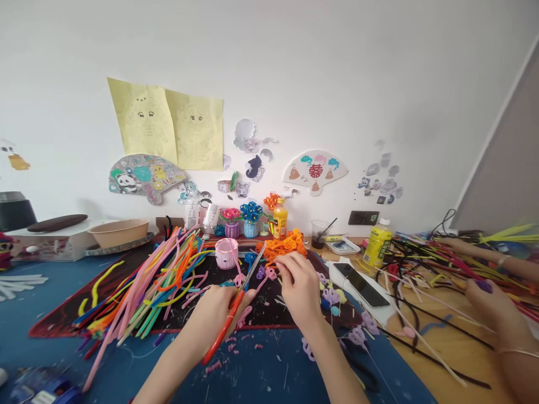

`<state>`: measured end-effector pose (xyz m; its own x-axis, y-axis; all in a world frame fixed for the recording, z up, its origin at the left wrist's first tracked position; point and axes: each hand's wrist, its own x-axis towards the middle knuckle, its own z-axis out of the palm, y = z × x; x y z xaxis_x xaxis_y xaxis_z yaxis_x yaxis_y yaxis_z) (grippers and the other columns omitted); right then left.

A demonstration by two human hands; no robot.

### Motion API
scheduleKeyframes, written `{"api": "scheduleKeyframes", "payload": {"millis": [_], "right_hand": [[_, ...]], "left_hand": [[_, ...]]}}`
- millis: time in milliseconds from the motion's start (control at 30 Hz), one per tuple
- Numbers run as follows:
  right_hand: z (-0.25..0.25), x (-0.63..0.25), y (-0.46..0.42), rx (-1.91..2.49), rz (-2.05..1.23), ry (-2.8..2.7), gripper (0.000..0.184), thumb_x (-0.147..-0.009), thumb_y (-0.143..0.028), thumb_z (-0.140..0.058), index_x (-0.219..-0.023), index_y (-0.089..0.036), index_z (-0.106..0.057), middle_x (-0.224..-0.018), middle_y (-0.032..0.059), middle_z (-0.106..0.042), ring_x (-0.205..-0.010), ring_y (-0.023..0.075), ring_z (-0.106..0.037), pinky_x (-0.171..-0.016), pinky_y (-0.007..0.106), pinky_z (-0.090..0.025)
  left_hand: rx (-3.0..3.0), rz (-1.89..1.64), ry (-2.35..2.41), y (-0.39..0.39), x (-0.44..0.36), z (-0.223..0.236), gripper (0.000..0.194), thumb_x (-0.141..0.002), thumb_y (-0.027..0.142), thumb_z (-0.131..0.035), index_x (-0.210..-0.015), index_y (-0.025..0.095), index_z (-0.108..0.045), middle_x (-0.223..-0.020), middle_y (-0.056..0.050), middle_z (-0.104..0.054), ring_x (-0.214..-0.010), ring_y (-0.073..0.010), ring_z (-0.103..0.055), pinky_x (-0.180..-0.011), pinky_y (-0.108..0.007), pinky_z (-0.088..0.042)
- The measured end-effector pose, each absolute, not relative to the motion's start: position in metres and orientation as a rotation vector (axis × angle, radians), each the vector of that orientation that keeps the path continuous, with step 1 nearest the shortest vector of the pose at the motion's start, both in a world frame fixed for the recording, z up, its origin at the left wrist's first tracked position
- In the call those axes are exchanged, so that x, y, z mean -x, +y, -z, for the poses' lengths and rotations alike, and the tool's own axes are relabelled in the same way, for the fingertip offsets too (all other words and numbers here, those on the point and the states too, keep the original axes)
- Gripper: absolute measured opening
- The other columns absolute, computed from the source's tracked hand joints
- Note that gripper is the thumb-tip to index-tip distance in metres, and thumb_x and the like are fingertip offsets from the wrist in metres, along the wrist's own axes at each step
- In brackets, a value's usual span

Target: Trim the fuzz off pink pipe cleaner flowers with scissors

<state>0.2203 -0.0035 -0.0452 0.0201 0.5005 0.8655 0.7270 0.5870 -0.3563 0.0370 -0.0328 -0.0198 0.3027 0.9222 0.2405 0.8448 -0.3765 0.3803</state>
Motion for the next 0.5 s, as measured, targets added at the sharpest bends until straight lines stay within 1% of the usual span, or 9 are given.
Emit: {"api": "scheduleKeyframes", "payload": {"millis": [67, 133, 200, 300, 400, 500], "right_hand": [[0.045, -0.22, -0.004, 1.045, 0.248, -1.642, 0.02, -0.089, -0.011, -0.048, -0.088, -0.019, -0.066, -0.083, 0.0059, -0.067, -0.079, 0.0213, -0.06, -0.072, 0.032, -0.043], [0.044, -0.22, -0.005, 1.048, 0.252, -1.643, 0.02, -0.089, -0.011, -0.048, -0.087, -0.019, -0.066, -0.083, 0.006, -0.067, -0.079, 0.0213, -0.06, -0.072, 0.032, -0.042], [0.043, -0.22, -0.006, 1.051, 0.245, -1.637, 0.02, -0.089, -0.011, -0.048, -0.086, -0.019, -0.066, -0.082, 0.006, -0.067, -0.079, 0.0212, -0.06, -0.072, 0.032, -0.042], [0.042, -0.222, -0.005, 1.077, 0.179, -1.613, 0.02, -0.089, -0.014, -0.048, -0.083, -0.019, -0.067, -0.081, 0.006, -0.068, -0.076, 0.0212, -0.06, -0.072, 0.033, -0.041], [0.042, -0.224, -0.003, 1.069, -0.098, -1.536, 0.016, -0.087, -0.021, -0.053, -0.081, -0.02, -0.068, -0.078, 0.0048, -0.068, -0.067, 0.0189, -0.058, -0.065, 0.032, -0.042], [0.038, -0.227, -0.002, 0.934, -0.59, -1.322, 0.011, -0.081, -0.029, -0.064, -0.079, -0.019, -0.069, -0.076, 0.0043, -0.069, -0.065, 0.0173, -0.059, -0.06, 0.029, -0.044]], "left_hand": [[-2.347, -0.66, 1.641, -0.033, -0.037, 0.02, 0.049, -0.089, 0.053, -0.026, -0.051, 0.023, -0.027, -0.045, 0.003, -0.033, -0.042, -0.0115, -0.029, -0.049, -0.027, -0.02], [-2.332, -0.655, 1.67, -0.033, -0.036, 0.02, 0.049, -0.088, 0.054, -0.03, -0.05, 0.023, -0.028, -0.044, 0.003, -0.034, -0.042, -0.0116, -0.031, -0.048, -0.026, -0.02], [-2.331, -0.618, 1.71, -0.034, -0.033, 0.021, 0.049, -0.087, 0.054, -0.032, -0.05, 0.023, -0.031, -0.043, 0.003, -0.038, -0.041, -0.012, -0.035, -0.047, -0.026, -0.021], [-2.301, -0.586, 1.802, -0.037, -0.028, 0.021, 0.049, -0.088, 0.053, -0.03, -0.051, 0.022, -0.038, -0.044, 0.002, -0.043, -0.041, -0.0123, -0.041, -0.047, -0.025, -0.024], [-2.258, -0.558, 1.896, -0.044, -0.02, 0.019, 0.05, -0.088, 0.053, -0.029, -0.052, 0.022, -0.044, -0.046, 0.001, -0.05, -0.043, -0.0133, -0.046, -0.048, -0.024, -0.026], [-2.211, -0.526, 2.038, -0.054, -0.011, 0.013, 0.045, -0.085, 0.056, -0.036, -0.059, 0.022, -0.051, -0.055, -0.001, -0.059, -0.053, -0.0188, -0.057, -0.05, -0.025, -0.028]]}}
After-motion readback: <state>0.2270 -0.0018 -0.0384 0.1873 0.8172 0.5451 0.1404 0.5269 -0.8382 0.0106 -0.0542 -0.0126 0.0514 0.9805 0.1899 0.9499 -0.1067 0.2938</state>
